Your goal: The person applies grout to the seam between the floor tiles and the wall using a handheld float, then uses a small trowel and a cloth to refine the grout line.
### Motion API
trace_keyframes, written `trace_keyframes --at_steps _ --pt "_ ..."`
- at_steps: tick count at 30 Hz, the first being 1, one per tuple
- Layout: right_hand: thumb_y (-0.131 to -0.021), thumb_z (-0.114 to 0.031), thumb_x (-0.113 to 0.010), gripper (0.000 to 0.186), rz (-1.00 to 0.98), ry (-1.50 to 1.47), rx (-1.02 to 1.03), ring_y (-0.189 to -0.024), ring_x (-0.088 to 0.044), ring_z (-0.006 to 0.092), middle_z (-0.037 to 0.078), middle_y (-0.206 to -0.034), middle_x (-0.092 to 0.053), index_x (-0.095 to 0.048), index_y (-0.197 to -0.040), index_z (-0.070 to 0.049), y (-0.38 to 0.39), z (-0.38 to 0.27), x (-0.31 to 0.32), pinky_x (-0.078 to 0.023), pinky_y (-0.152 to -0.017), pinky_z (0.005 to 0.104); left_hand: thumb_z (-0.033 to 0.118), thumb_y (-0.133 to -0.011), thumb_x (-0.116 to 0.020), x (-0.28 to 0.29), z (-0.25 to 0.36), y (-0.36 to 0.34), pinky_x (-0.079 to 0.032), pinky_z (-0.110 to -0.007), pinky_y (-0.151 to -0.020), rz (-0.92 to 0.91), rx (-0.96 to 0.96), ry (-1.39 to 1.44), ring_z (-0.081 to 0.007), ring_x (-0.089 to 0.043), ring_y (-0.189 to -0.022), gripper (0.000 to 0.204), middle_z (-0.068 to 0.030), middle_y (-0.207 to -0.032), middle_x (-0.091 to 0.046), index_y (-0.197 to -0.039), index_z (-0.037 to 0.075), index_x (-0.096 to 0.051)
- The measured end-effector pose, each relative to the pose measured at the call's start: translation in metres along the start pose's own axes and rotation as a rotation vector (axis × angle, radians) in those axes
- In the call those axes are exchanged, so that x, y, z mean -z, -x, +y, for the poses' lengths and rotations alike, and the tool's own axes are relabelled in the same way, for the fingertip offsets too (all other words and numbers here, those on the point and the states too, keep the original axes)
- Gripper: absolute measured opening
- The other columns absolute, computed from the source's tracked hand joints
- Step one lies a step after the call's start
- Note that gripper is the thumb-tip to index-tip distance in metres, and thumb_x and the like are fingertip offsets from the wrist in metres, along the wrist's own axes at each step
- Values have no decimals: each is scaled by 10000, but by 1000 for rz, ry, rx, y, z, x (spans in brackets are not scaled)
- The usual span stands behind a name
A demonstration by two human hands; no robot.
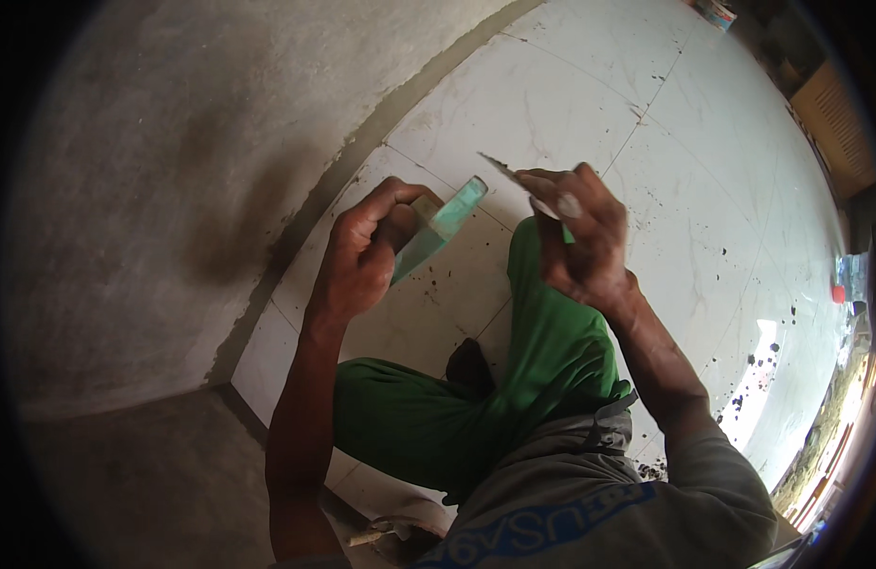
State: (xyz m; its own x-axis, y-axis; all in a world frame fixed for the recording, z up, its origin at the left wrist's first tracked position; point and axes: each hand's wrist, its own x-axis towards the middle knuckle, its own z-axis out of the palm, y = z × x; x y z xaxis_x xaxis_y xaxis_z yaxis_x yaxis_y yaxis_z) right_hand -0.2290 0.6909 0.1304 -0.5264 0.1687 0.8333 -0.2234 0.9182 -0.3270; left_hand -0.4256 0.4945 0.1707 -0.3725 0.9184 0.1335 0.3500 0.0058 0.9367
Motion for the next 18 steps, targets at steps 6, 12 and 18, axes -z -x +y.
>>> trace_keyframes --at_steps 6,12,18 --pt "-589 63 -647 508 58 -144 69 -677 -513 191 141 -1115 -794 -755 -1082 9 -10 -37 14 -456 -563 304 77 -1101 -444 1 -3 1 -472 -259 -880 24 108 113 -65 -566 -921 269 7 -960 -663 -1182 16 -692" --pt "-670 51 -640 462 -73 -183 71 -772 -631 225 176 -1099 -803 -764 -1114 27 -18 -54 18 -466 -611 320 287 -1146 -520 11 -13 5 -455 -271 -904 -176 163 337 -69 -559 -950 320 21 -987 -653 -1163 28 -708" --pt "-720 145 -651 486 -221 -3 -161 -759 -638 243 149 -1099 -792 -755 -1168 -13 -5 -18 19 -470 -608 346 277 -1135 -521 9 1 2 -452 -262 -869 -172 99 230 -69 -551 -932 323 16 -974 -640 -1164 10 -701"
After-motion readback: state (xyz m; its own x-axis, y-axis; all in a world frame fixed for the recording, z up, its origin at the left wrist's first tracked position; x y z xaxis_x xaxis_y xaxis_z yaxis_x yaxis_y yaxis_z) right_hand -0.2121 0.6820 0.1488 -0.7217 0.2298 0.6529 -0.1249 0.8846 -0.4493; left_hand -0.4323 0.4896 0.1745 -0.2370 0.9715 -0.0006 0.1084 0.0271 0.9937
